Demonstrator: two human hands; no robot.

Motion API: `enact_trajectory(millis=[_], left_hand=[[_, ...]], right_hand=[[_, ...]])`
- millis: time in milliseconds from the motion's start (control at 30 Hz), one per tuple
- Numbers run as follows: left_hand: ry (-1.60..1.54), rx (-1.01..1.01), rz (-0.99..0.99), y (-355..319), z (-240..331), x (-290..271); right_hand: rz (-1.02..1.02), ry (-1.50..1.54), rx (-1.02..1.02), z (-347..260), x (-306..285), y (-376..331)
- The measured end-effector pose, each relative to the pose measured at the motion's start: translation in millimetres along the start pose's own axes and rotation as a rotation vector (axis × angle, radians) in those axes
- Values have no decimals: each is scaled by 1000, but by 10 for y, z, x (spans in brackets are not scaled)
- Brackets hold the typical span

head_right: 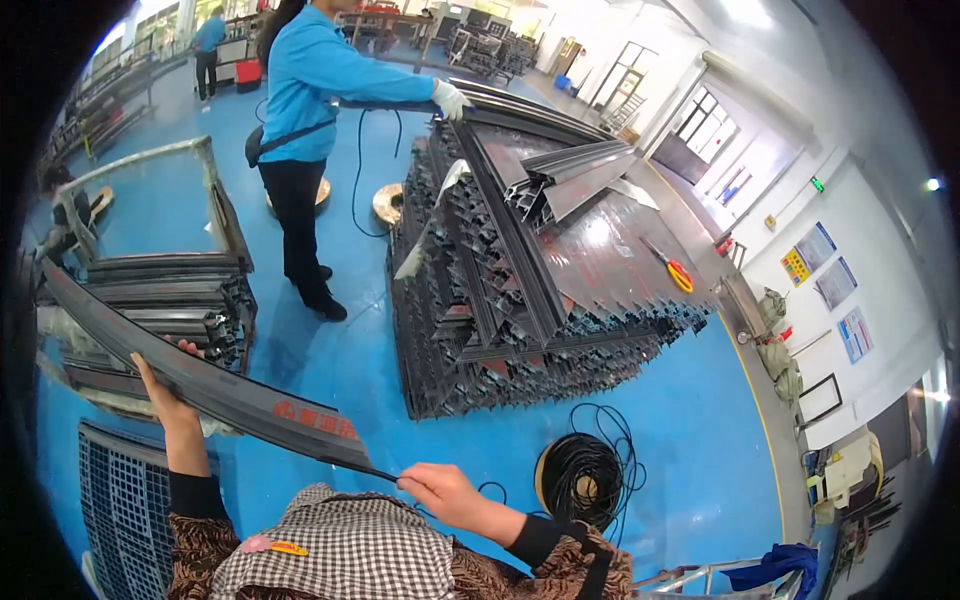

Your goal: The recorder is inserting black sealing strips into grey metal profile components and trimming the excess material with scissors.

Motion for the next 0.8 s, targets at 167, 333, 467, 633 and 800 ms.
enact_trajectory(millis=[167,333,467,633,800], left_hand=[[9,-3,19,14,30,-7],[-10,4,130,17,61,-105],[14,4,147,18,25,-52],[-11,-19,132,53,55,-100],[-59,-32,157,51,15,-61]], right_hand=[[-25,19,61,9,57,20],[-60,42,122,30,29,-32],[-55,11,73,31,58,28],[-113,65,126,103,165,115],[-88,46,162,192,97,60]])
Point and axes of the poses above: each hand's wrist, its own y-axis towards the middle knuckle, its own x-axis out of the palm, z = x × y, the point moved 5 cm from there along y, towards the middle knuckle, and after that the axes turned 3 degrees about -x, right-handed, at the moved point
